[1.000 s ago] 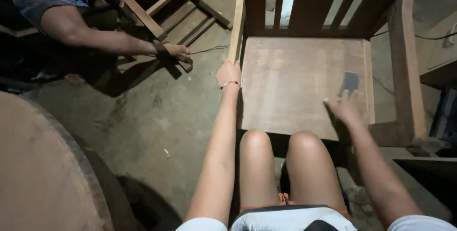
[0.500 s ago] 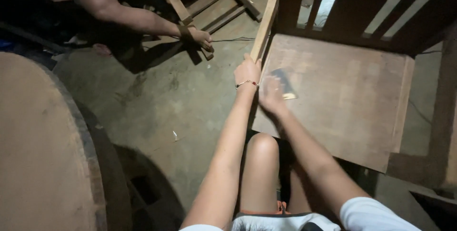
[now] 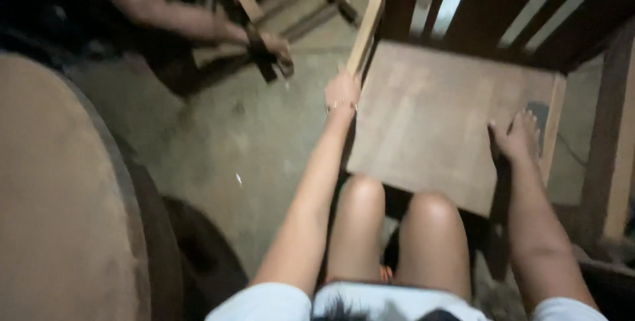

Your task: The person sands the seat of a wooden chair using a piece of sandpaper.

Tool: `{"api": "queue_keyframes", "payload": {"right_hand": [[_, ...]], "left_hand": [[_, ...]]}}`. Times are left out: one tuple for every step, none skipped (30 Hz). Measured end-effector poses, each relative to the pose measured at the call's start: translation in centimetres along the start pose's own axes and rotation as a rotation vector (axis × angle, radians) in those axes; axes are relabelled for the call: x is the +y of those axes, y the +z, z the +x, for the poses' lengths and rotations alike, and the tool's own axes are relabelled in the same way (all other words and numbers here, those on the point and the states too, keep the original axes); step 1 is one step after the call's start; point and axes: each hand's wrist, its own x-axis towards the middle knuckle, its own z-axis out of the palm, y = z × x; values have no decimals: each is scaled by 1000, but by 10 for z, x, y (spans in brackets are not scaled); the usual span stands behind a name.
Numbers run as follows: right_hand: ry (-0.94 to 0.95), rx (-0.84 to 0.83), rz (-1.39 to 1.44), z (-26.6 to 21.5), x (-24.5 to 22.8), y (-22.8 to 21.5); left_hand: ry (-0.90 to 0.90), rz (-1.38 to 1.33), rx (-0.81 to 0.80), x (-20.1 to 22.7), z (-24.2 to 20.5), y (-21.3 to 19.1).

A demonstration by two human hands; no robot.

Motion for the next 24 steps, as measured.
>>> {"api": "queue_keyframes", "payload": {"right_hand": [[6, 22, -12, 4, 6, 7], [-1, 49, -8, 15, 3, 18], [-9, 30, -11, 10, -7, 19], [-57, 7, 1, 5, -18, 20], [-105, -15, 14, 1, -29, 20], [-111, -9, 27, 13, -30, 33], [-154, 46, -6, 24, -31, 46], [-199, 98, -46, 36, -31, 57], [-206, 103, -43, 53, -41, 60], [-249, 103, 10, 66, -48, 67], [-292, 102, 63, 79, -55, 75], [-303, 106, 63, 79, -85, 73], [-267, -29, 84, 77, -115, 71], [-222, -182, 100, 66, -138, 75], [-224, -196, 95, 53, -161, 91], [-306, -248, 164, 44, -185, 102], [-389, -299, 233, 34, -209, 112], [-393, -290, 237, 39, -209, 119], [-511, -212, 60, 45, -210, 125], [-617, -144, -119, 44, -208, 135], [-614, -146, -116, 52, -187, 133], [-612, -91, 94, 63, -165, 126], [-606, -35, 304, 73, -143, 120], [-606, -35, 301, 69, -120, 104]], "left_hand": [[10, -22, 9, 1, -2, 2], [22, -34, 39, -1, 5, -3], [3, -27, 36, -2, 1, -5], [-2, 1, 7, 0, 0, -7], [-8, 29, -22, 3, 0, -10], [-2, 36, -10, 4, -3, -13], [-19, 6, -19, 4, -6, -17], [-40, -31, -31, 6, -11, -17], [-40, -32, -22, 9, -7, -20], [-31, -25, -16, 9, -8, -20], [-21, -19, -11, 8, -9, -19], [-24, -23, -1, 12, -9, -27], [5, -5, -21, 15, -11, -34], [23, 18, -59, 14, -21, -38], [9, 19, -65, 10, -22, -34], [11, 7, -59, 9, -18, -32], [13, -4, -54, 10, -16, -30], [21, -4, -46, 11, -14, -30], [35, 4, -32, 12, -12, -31], [44, 15, -30, 9, -16, -30], [46, 19, -33, 7, -17, -32], [28, 13, -50, 10, -17, -33], [10, 8, -67, 11, -17, -34], [10, 5, -68, 14, -18, -40]]}}
